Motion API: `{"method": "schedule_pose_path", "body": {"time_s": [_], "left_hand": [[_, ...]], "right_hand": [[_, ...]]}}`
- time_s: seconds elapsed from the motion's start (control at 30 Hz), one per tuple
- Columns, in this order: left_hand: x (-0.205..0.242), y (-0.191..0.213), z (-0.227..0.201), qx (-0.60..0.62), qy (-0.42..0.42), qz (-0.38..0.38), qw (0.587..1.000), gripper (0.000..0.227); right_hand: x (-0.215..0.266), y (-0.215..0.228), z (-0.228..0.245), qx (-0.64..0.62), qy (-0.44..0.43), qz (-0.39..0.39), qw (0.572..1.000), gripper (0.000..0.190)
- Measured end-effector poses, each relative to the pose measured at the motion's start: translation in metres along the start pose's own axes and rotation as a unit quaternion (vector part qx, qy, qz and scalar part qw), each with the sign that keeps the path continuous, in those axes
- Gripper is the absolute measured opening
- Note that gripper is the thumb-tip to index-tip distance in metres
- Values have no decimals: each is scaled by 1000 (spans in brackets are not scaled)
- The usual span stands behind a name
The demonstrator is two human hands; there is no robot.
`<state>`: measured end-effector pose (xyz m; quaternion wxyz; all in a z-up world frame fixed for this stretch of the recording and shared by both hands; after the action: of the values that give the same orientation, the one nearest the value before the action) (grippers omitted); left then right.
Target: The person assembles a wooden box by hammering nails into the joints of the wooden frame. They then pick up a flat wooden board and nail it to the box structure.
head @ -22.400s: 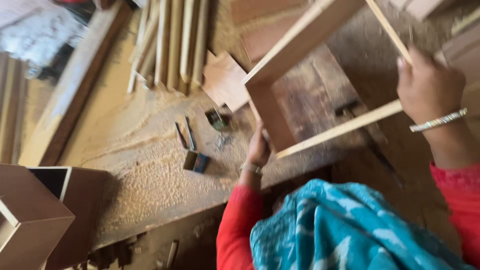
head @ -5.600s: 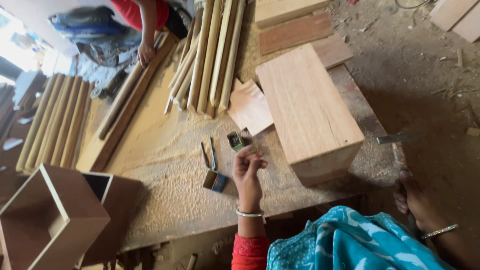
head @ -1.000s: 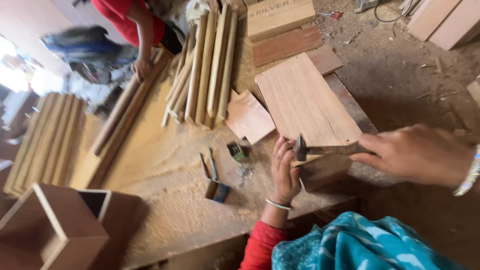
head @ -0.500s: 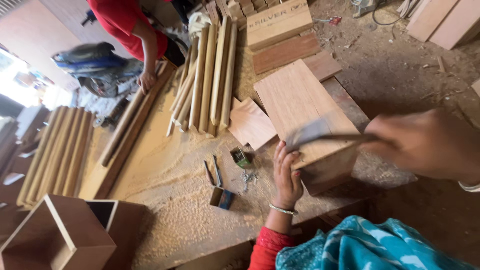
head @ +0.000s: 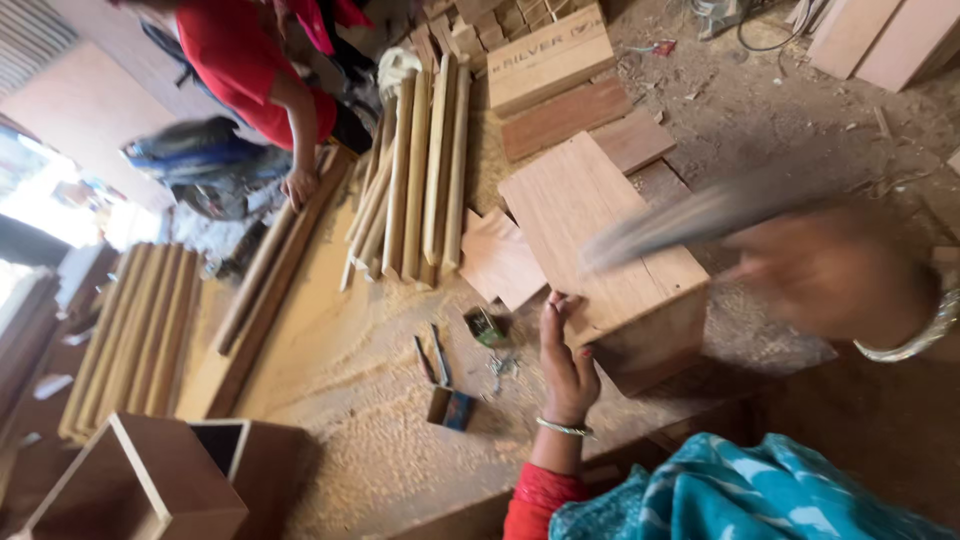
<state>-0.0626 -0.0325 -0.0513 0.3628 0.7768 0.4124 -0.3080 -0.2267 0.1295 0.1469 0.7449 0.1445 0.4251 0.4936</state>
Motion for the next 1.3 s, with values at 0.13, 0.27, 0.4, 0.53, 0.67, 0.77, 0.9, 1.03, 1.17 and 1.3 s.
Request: {"method": "schedule_pose_path", "body": {"time_s": [0.13, 0.27, 0.4, 0.53, 0.67, 0.77, 0.9, 1.03, 1.17, 1.3], "left_hand": [[3, 1, -3, -40, -5, -32, 999, 58], [-9, -3, -3, 28, -4, -20, 999, 62], [-11, 4, -8, -21, -20, -16, 999, 55], [-13, 5, -16, -51, -21, -33, 998, 53], [-14, 1, -19, -31, -28, -24, 999, 53], [-15, 5, -17, -33, -35, -36, 998, 52], [-18, 7, -15, -19, -25, -24, 999, 50], [-15, 4, -22, -28, -28, -35, 999, 49], [-23, 8, -25, -22, -38, -32, 999, 48], [-21, 9, -26, -57, -23, -6, 998, 36]], "right_hand": [[14, -29, -27, 346, -74, 221, 909, 40], [18, 24, -21, 123, 31, -84, 988, 25], [6, -5, -14, -45, 103, -40, 993, 23], [21, -40, -47, 382, -106, 325, 859, 44], [13, 13, -12, 216, 33, 3, 976, 40], [19, -23, -38, 275, -107, 193, 936, 40], [44, -58, -66, 351, -212, 374, 832, 42], [54, -23, -94, 373, -139, 184, 899, 45], [96, 6, -142, 209, -71, -206, 953, 55], [167, -40, -283, 22, -409, -152, 899, 71]]}}
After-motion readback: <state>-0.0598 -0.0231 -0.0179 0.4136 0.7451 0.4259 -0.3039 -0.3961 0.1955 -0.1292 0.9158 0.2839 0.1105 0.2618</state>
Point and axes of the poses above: each hand's wrist, its own x-axis away from the middle knuckle, its own y-axis out of the back of the hand, z = x × y, the point moved 7 cm from there along -x, towards the middle knuckle, and after that the axes turned 9 degrees about -x, right-handed, at the moved point
